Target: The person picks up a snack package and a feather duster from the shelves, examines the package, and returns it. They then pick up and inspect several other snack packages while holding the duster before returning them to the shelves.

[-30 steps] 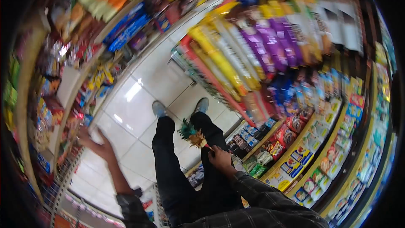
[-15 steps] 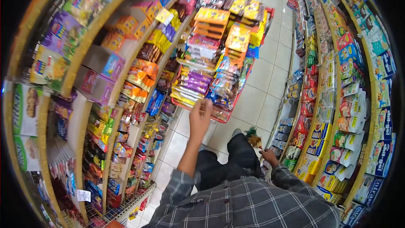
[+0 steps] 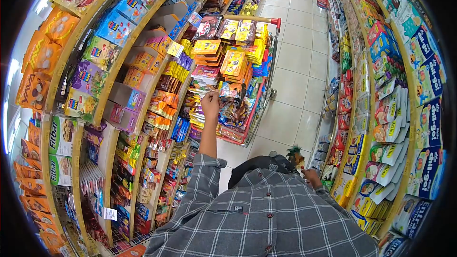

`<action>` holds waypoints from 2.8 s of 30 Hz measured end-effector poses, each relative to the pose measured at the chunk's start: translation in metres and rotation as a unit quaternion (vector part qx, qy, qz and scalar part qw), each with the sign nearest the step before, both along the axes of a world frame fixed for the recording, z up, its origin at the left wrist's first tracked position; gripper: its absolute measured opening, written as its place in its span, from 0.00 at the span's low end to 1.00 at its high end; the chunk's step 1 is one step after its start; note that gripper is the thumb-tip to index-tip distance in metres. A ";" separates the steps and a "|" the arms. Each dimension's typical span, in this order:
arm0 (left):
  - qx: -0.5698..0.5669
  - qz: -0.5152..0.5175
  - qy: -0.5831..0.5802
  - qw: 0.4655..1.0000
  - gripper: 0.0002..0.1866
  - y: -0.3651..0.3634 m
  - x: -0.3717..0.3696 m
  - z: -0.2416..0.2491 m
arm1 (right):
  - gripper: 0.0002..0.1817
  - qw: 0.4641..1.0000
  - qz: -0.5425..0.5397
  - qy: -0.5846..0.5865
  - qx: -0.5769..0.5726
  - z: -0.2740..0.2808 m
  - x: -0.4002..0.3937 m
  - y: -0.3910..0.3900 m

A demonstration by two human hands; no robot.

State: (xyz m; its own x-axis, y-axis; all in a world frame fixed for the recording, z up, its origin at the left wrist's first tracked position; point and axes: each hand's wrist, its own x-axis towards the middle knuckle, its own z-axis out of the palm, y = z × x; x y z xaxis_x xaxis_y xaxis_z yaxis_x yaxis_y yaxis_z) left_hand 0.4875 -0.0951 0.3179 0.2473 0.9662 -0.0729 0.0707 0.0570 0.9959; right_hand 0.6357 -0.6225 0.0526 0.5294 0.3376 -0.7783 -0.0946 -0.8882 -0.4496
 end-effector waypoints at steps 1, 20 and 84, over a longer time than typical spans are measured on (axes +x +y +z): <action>0.067 -0.011 0.021 0.997 0.10 0.004 -0.010 -0.012 | 0.27 1.000 -0.004 -0.003 -0.001 0.005 0.008 0.007; -0.263 0.186 -0.487 0.812 0.36 -0.198 -0.195 0.006 | 0.13 0.881 0.031 -0.043 0.470 0.287 0.006 0.248; -0.148 0.172 -0.659 0.717 0.28 -0.261 -0.464 0.031 | 0.13 0.767 0.492 -0.101 0.401 0.323 -0.344 0.305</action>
State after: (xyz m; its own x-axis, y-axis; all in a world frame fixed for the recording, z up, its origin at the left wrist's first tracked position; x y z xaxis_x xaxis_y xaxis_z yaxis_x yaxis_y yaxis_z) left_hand 0.0230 -0.3558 0.3485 0.0414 0.9771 -0.2089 -0.9897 0.0687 0.1255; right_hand 0.2914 -0.3175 0.3759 -0.2054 0.9775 -0.0485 0.5865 0.0833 -0.8056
